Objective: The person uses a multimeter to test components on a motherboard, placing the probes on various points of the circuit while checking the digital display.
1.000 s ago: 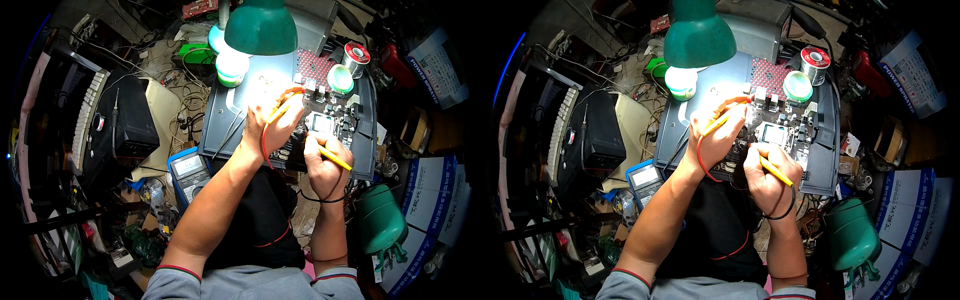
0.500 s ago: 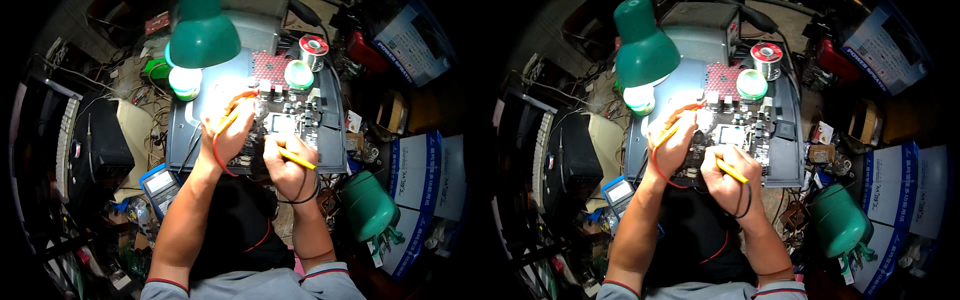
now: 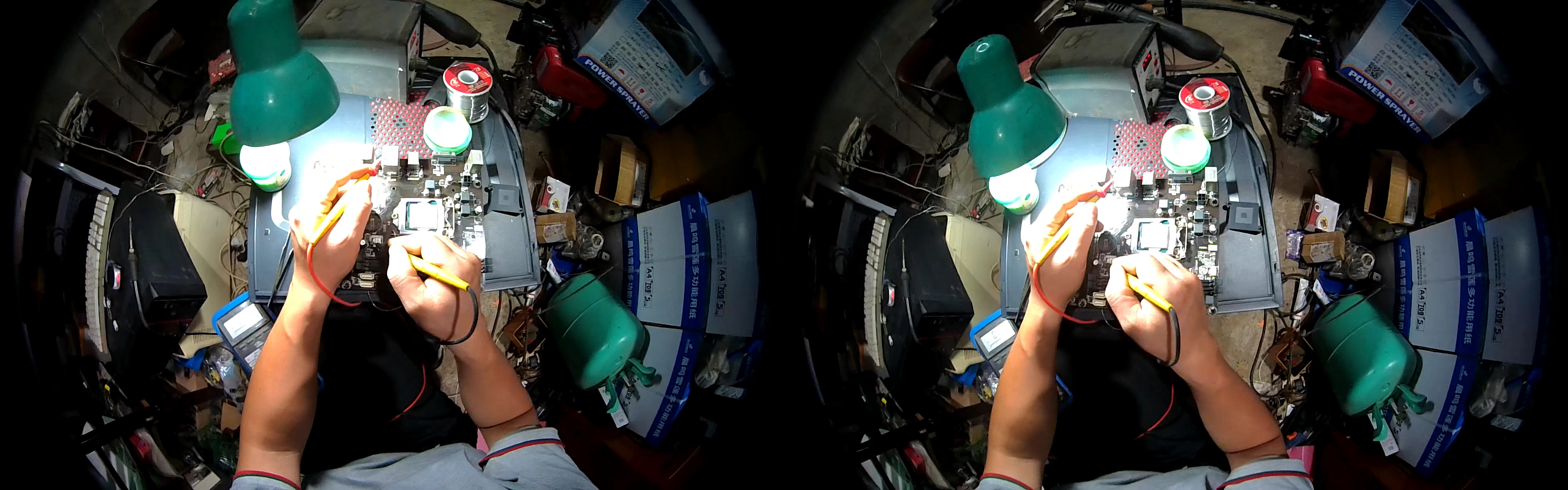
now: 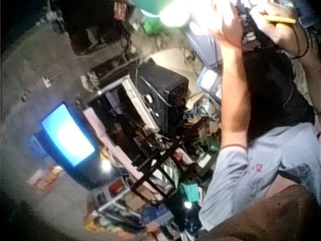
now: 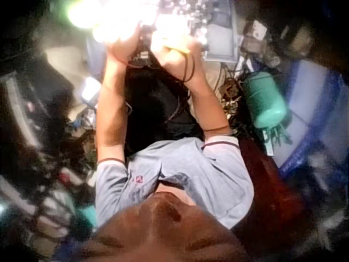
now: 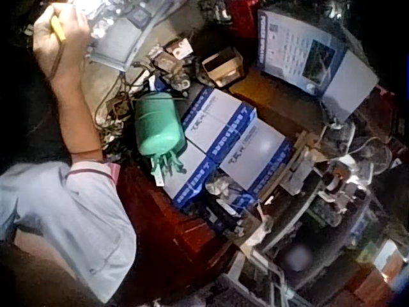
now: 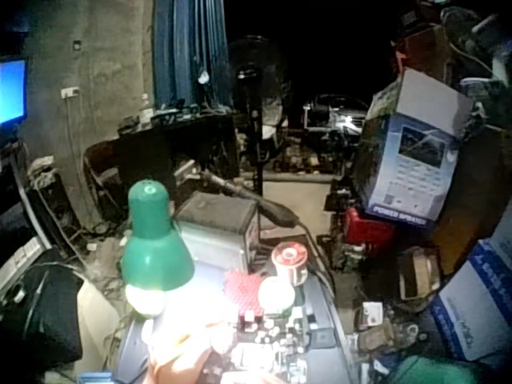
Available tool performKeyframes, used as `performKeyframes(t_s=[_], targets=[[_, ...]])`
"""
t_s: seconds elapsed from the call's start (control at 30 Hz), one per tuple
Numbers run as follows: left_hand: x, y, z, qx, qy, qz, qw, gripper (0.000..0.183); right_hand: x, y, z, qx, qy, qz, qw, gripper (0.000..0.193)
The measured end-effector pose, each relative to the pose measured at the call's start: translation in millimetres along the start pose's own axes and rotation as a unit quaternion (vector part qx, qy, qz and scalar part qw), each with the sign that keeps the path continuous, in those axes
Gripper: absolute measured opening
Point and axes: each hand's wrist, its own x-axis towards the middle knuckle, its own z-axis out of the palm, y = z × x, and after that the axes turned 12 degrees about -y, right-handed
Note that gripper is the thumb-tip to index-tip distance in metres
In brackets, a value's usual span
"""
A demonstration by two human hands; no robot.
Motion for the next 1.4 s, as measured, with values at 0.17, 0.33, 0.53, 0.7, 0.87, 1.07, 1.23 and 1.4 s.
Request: performKeyframes(t_s=[0.17, 0.33, 0.53, 0.7, 0.87, 1.07, 1.23, 1.4], targets=[[0, 4, -1, -0.016, -0.009, -0.028, 0.999, 0.024, 1, 1, 1, -0.007, -0.002, -0.003, 1.000, 0.008], [0, 3, 3, -0.038, -0.005, -0.039, 0.999, 0.024, 2, 2, 0, -0.013, -0.001, -0.002, 1.000, 0.008], [1, 0, 3, 0.032, -0.002, 0.020, 0.999, 0.017, 3, -1, -1, -0.009, -0.007, 0.014, 1.000, 0.007], [-2, -22, 3, 0.273, 0.016, 0.183, 0.944, 0.006, 4, -4, -2, -0.037, -0.007, 0.043, 0.998, 0.007], [2, -18, 6, 0.098, 0.038, 0.151, 0.983, 0.007, 3, -2, -1, 0.005, 0.006, 0.104, 0.995, 0.010], [1, -15, 4, 0.156, 0.028, 0.155, 0.975, 0.005, 8, -3, -6, 0.053, 0.022, 0.107, 0.993, 0.008], [-1, -6, 6, 0.044, 0.030, 0.067, 0.996, 0.014, 13, -4, -6, 0.053, 0.021, 0.132, 0.990, 0.011], [-1, -7, 3, 0.075, 0.014, 0.082, 0.994, 0.022, 15, -5, -8, 0.044, 0.003, 0.133, 0.990, 0.011]])
